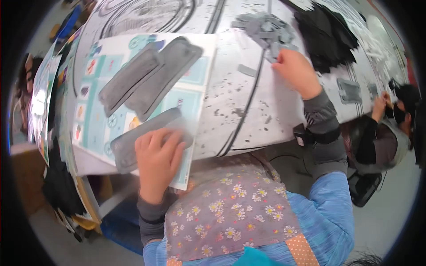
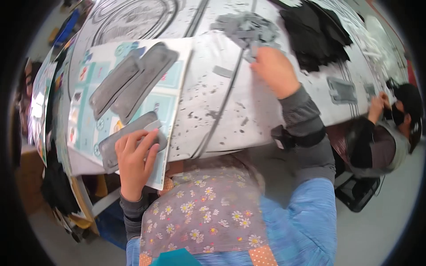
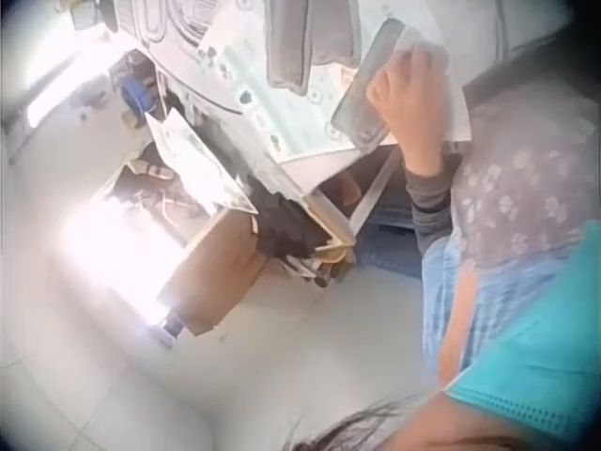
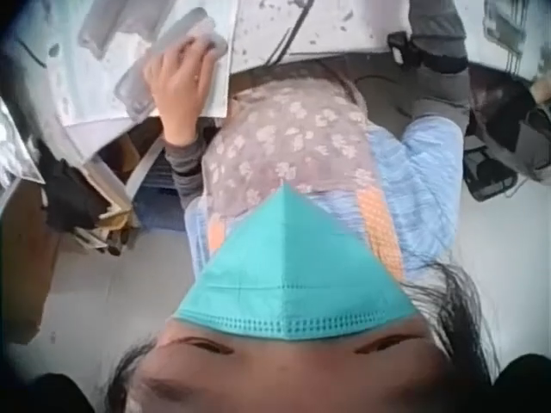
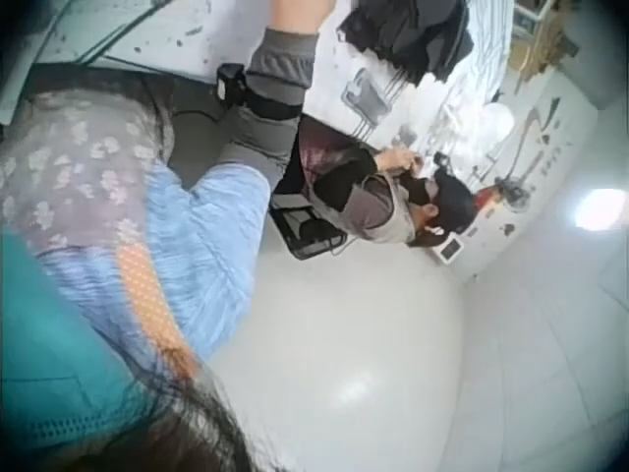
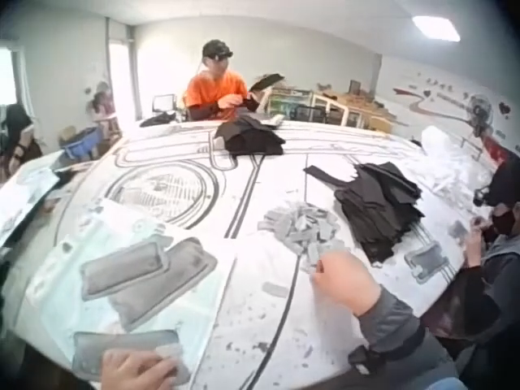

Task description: Assembling and marking grey fabric shoe components on a workstation.

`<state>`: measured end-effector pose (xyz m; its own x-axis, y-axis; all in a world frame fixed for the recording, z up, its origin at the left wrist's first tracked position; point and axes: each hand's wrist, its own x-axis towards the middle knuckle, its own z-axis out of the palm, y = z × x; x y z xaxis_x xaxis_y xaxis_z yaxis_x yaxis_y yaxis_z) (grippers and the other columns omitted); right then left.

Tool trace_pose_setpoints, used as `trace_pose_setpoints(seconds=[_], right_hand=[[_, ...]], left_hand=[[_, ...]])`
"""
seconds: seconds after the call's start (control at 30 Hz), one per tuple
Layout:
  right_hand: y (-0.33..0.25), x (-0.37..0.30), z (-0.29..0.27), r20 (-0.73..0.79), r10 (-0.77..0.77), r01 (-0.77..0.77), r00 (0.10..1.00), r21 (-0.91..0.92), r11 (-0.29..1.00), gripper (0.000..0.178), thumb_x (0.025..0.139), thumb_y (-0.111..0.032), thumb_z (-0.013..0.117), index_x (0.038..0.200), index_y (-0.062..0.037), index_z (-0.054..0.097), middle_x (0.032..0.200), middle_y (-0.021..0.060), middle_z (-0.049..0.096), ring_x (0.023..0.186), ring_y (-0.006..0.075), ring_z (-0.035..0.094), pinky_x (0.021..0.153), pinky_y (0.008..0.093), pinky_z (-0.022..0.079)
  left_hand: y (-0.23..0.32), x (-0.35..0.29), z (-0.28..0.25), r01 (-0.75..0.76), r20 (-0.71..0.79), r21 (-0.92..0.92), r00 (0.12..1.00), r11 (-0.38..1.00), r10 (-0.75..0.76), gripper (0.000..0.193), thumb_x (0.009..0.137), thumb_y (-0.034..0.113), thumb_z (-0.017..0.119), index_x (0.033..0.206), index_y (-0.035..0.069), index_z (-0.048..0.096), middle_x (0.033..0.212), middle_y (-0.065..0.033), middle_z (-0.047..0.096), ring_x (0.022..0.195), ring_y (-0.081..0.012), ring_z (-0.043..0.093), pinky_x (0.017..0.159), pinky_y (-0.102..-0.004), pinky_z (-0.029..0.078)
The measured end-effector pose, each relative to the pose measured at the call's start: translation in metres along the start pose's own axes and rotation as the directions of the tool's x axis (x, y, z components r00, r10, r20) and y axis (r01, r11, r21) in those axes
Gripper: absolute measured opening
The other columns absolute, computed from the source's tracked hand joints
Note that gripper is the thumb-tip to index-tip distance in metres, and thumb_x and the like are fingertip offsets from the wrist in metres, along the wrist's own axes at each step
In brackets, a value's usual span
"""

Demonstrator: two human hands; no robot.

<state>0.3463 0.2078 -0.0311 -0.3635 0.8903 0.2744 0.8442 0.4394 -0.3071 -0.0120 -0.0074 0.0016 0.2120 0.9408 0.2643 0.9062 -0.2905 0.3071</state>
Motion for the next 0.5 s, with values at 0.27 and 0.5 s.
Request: trace_pose_setpoints(seconds=[0.27,0.5], right_hand=[[-0.017,0.004,-0.026,0.155,0.156,-0.157,0.976,-0.009,0.988,0.012,0.085,-0.007,0.063,0.086,-0.0001,0.053,0.069,0.0150,0.054,0.063,0.0237,0.056,0.061,0.0358,0.046],[-0.105,0.017,-0.063,0.174,0.125,-0.189,0.977,0.421,0.887,0.015,0.094,0.000,0.062,0.108,-0.0024,0.059,0.091,0.0008,0.061,0.077,0.0063,0.056,0.068,0.0220,0.047]], left_hand=[[-0.037,-0.084,-0.024,-0.029,-0.607,-0.033,0.795,0.999,0.003,0.026,0.072,-0.010,0.059,0.095,0.001,0.068,0.077,-0.0064,0.065,0.067,-0.0235,0.053,0.061,-0.0375,0.042],[-0.103,-0.126,-0.011,0.409,-0.763,-0.119,0.546,0.905,-0.347,0.019,0.092,-0.007,0.054,0.102,-0.002,0.069,0.072,-0.0026,0.051,0.063,-0.0135,0.045,0.056,-0.0275,0.035]])
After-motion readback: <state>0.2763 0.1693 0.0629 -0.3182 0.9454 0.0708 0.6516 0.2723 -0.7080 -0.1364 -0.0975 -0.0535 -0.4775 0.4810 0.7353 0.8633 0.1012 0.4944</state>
